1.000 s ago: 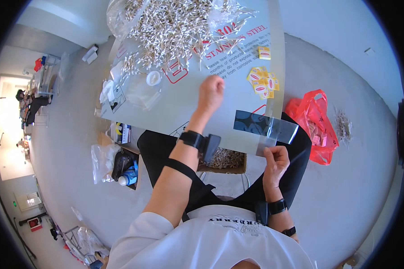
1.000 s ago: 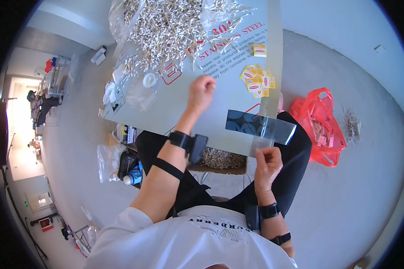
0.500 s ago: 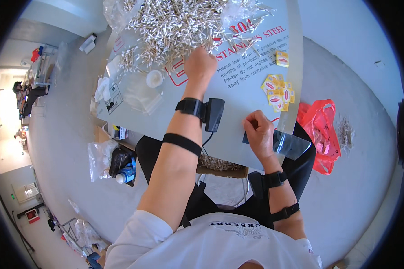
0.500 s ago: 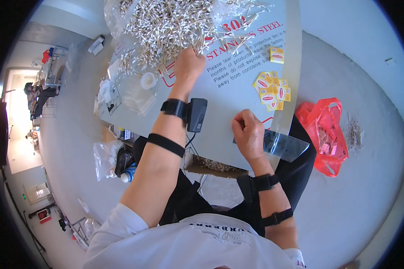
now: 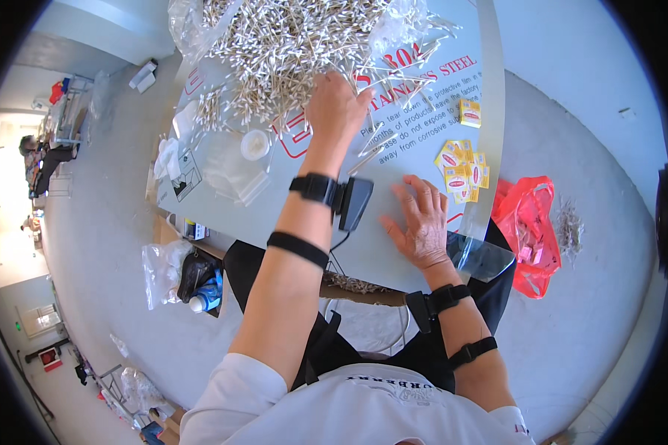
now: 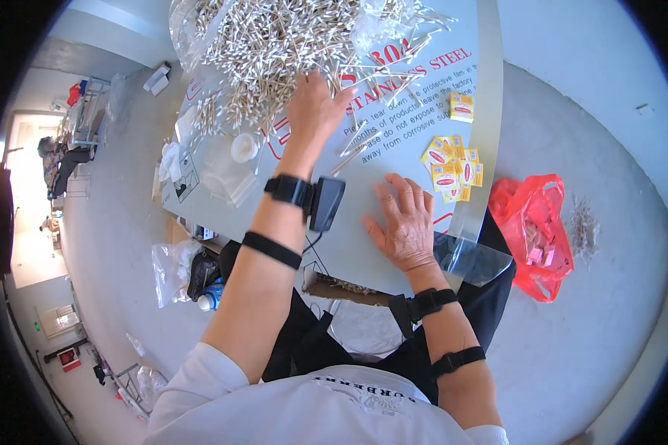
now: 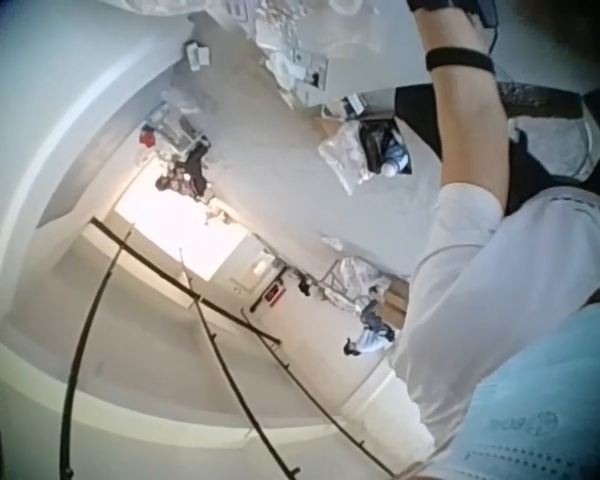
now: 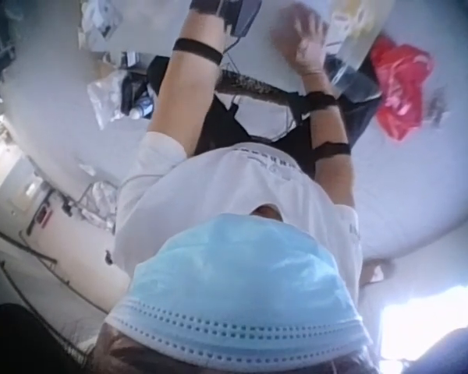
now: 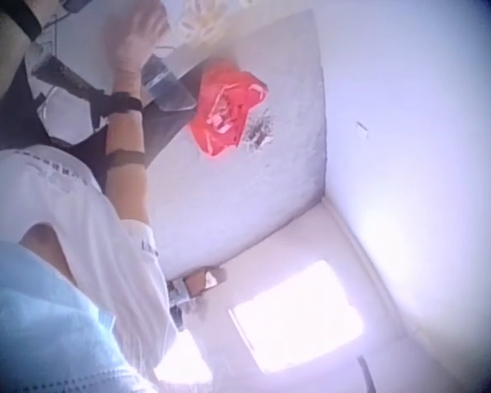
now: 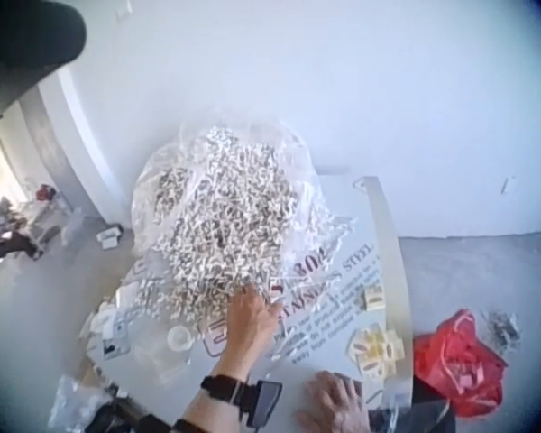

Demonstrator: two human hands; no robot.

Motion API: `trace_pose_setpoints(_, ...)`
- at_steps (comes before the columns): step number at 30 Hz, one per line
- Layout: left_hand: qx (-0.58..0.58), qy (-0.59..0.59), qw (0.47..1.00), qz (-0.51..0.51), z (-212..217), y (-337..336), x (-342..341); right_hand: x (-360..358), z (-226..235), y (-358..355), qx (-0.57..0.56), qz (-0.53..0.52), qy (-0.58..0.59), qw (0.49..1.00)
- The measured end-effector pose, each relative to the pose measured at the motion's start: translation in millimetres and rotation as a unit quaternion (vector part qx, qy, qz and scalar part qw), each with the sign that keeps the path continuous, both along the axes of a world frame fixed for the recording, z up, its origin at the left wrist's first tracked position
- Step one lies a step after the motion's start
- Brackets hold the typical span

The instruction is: Packaging cotton swabs into small plastic bags and sorting them on a table.

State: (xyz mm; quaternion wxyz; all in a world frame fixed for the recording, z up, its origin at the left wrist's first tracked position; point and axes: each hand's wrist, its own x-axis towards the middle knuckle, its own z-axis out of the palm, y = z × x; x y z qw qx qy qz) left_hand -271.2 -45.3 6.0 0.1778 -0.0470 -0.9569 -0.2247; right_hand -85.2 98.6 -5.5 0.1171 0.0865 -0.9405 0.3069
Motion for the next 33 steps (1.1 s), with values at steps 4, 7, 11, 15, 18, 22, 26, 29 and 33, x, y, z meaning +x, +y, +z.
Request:
trace_pose_setpoints(4, -0.071, -0.084, 0.994, 0.010, 1, 2, -28, 0, -5, -3, 0.020, 0.001, -0.016, 1.000)
trace_pose_setpoints(7, -0.046, -0.114, 0.992, -0.013, -6, -21, -41, -2, -4, -8, 0.009, -0.002, -0.014, 1.000)
trace_pose_setpoints(11, 0.090, -0.174, 0.974, -0.112, 4, -27, -18, -4, -6, 3, 0.010, -0.024, -0.014, 1.000)
trace_pose_setpoints(15, 0.228, -0.280, 0.922, -0.143, -10, -46, 7, -4, -9, 0, 0.005, -0.028, -0.016, 0.999)
trace_pose_setpoints(18, 0.224, -0.227, 0.942, -0.102, -20, -62, 13, -6, -9, -2, 0.004, -0.028, -0.008, 1.000)
trace_pose_setpoints(22, 0.228, -0.183, 0.952, -0.090, -21, -67, 18, -5, -8, -3, 0.008, -0.035, -0.021, 0.999)
trace_pose_setpoints(26, 0.113, -0.125, 0.985, -0.032, -19, -60, 31, -5, -6, -3, 0.005, -0.041, -0.030, 0.999)
trace_pose_setpoints(29, 0.074, -0.099, 0.990, -0.065, -18, -45, 53, -6, -5, -5, 0.016, -0.039, -0.020, 0.999)
trace_pose_setpoints(33, 0.185, -0.160, 0.956, -0.159, -16, -31, 78, -6, -5, -3, 0.013, -0.041, -0.022, 0.999)
